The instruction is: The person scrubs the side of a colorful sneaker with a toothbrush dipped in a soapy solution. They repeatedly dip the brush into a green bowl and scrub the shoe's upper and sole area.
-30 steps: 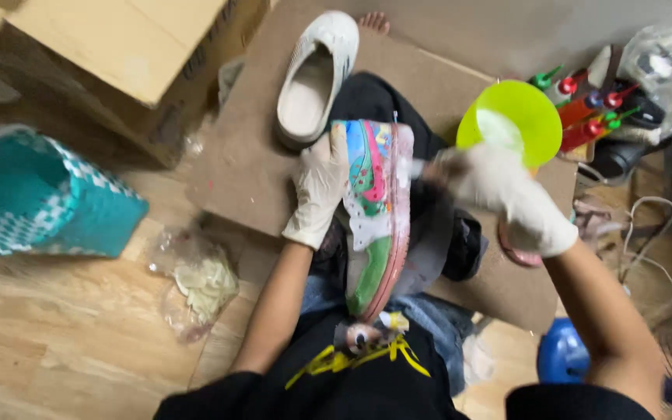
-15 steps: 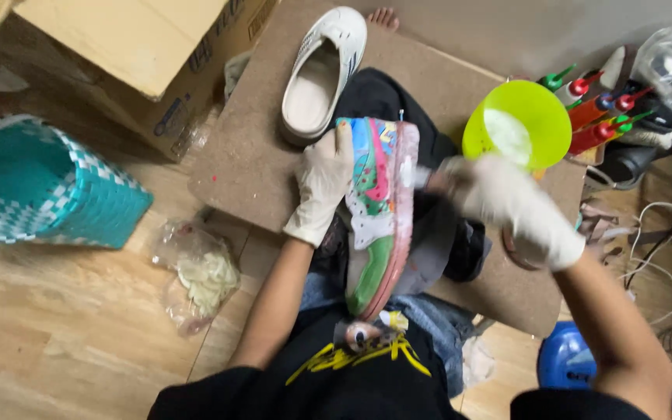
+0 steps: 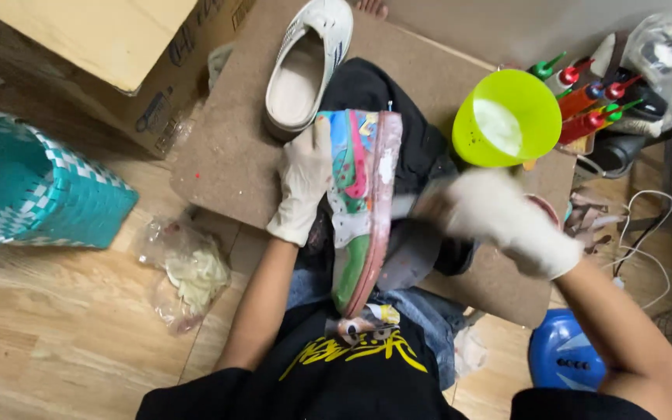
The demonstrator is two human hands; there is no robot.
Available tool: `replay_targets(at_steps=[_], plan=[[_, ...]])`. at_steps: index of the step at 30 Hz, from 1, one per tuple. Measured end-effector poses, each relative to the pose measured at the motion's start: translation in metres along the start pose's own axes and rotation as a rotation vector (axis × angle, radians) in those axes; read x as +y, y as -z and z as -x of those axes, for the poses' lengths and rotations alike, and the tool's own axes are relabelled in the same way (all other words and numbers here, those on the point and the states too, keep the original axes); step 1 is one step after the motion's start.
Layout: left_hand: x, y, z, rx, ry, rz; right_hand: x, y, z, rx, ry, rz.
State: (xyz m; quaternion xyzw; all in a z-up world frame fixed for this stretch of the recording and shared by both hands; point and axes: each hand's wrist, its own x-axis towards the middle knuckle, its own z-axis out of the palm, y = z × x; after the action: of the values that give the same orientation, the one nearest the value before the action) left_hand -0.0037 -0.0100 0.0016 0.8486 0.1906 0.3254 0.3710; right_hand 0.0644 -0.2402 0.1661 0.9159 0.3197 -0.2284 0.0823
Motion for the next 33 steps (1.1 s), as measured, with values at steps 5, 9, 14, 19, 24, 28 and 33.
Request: replay_targets(at_steps=[5, 9, 14, 19, 24, 28, 33], plan=[[0.005, 0.005, -0.008, 0.017, 0.174, 0.185, 0.011, -0.011, -0.015, -0.072, 0.158, 0.189], [0.015, 0.011, -0.015, 0.013, 0.211, 0.148, 0.021, 0.007, 0.0, 0.399, -0.107, -0.14], [0.016, 0.013, -0.012, -0.045, 0.268, 0.16, -0.005, -0.009, 0.012, 0.289, 0.174, -0.241], [0.014, 0.012, -0.008, -0.04, 0.162, 0.102, -0.015, 0.005, 0.004, 0.411, 0.113, 0.021], [0.015, 0.021, -0.008, -0.062, 0.18, 0.078, 0.002, -0.016, 0.0, 0.367, 0.382, -0.063], [0.017, 0.02, -0.013, -0.035, 0.02, 0.129, 0.003, -0.015, 0.007, 0.418, 0.505, -0.16], [-0.006, -0.008, -0.003, -0.003, 0.143, 0.164, 0.011, -0.016, 0.011, 0.335, 0.347, -0.038]])
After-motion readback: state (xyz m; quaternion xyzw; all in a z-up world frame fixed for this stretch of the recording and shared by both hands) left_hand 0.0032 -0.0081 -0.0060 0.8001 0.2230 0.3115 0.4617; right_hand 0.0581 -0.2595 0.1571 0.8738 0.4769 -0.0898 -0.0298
